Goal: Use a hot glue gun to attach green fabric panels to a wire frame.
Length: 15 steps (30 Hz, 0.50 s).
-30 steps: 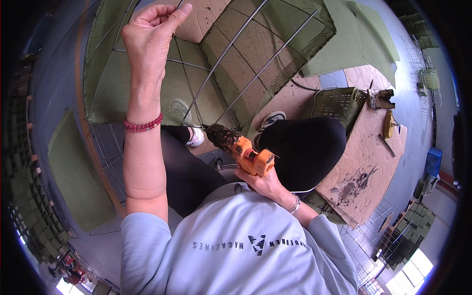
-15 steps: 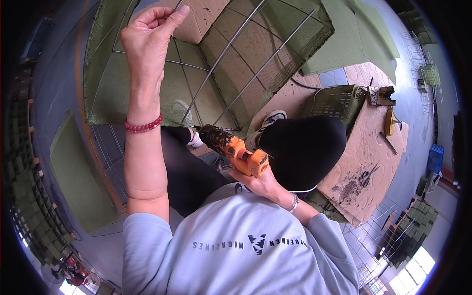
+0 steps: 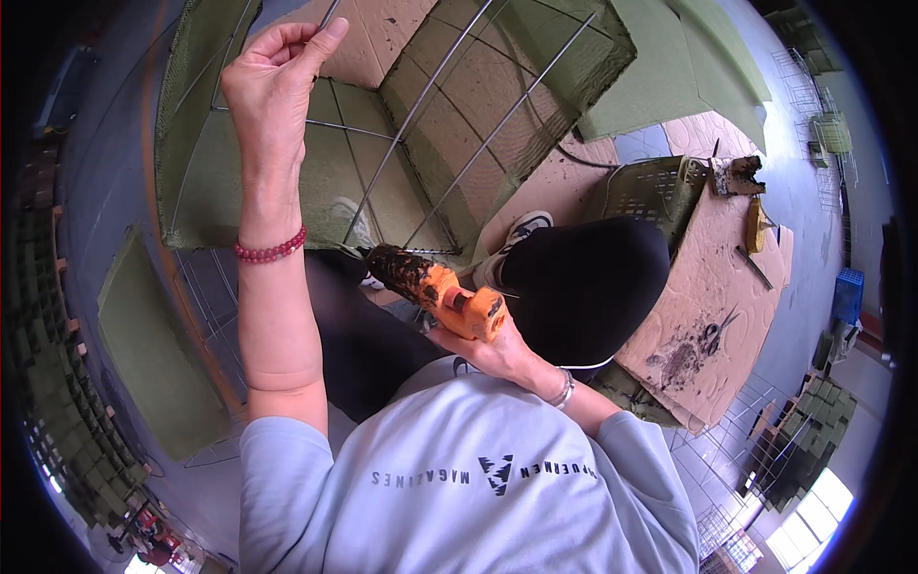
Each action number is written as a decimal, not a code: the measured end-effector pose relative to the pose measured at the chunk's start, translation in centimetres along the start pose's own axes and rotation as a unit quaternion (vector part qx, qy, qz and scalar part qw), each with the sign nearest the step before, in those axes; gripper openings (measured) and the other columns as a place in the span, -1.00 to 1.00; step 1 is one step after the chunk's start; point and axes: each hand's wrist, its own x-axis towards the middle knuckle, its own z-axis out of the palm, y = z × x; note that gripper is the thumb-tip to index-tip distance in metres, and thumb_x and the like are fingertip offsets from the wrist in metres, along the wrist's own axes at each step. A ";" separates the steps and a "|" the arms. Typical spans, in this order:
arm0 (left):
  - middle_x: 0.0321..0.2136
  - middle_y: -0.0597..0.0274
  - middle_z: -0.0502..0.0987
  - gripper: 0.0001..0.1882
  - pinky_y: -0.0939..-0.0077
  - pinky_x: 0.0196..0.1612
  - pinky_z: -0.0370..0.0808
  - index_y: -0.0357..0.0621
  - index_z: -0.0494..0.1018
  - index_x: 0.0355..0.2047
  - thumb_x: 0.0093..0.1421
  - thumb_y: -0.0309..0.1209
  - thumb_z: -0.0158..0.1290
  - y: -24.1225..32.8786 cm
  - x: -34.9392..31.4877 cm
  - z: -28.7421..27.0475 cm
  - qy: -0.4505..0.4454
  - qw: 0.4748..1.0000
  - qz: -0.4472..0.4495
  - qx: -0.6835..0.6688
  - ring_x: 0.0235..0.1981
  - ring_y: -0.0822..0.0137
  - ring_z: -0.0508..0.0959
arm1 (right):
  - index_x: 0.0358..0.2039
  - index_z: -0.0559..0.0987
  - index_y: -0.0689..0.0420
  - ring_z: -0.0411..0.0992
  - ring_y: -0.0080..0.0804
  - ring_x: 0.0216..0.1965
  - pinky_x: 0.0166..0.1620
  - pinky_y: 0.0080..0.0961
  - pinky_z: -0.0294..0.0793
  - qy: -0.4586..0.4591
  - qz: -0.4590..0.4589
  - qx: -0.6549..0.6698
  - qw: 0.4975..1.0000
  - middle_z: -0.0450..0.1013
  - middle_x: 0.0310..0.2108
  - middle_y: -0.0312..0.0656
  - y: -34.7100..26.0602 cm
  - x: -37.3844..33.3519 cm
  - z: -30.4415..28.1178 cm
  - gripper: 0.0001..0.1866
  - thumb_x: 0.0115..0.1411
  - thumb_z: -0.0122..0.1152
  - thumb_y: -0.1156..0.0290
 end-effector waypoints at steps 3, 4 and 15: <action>-0.64 0.52 0.46 -0.81 0.87 -0.65 0.00 -0.20 0.55 -0.44 0.00 -0.43 0.33 0.0 0.1 -0.1 0.003 1.000 0.001 0.008 -0.69 0.80 0.22 | -0.28 0.53 0.20 0.43 -0.45 -0.42 -0.27 -0.52 0.44 0.014 -0.042 -0.047 0.998 0.46 -0.43 -0.24 0.0 0.1 0.2 -0.73 0.04 0.33 0.36; -0.64 0.52 0.46 -0.81 0.87 -0.65 0.00 -0.20 0.55 -0.44 0.00 -0.43 0.33 0.0 0.0 0.0 0.002 1.000 0.000 0.007 -0.69 0.80 0.22 | -0.28 0.52 0.20 0.43 -0.43 -0.42 -0.28 -0.51 0.44 0.001 -0.025 -0.028 0.999 0.46 -0.44 -0.24 -0.1 0.2 0.2 -0.72 0.03 0.33 0.35; -0.65 0.54 0.43 -0.82 0.87 -0.65 0.00 -0.21 0.55 -0.43 0.00 -0.44 0.33 -0.1 0.1 0.3 -0.009 1.000 0.002 0.013 -0.69 0.79 0.21 | -0.27 0.53 0.22 0.45 -0.45 -0.38 -0.25 -0.53 0.45 0.012 0.014 -0.004 1.000 0.47 -0.40 -0.23 0.7 -0.4 -0.1 -0.71 0.02 0.33 0.36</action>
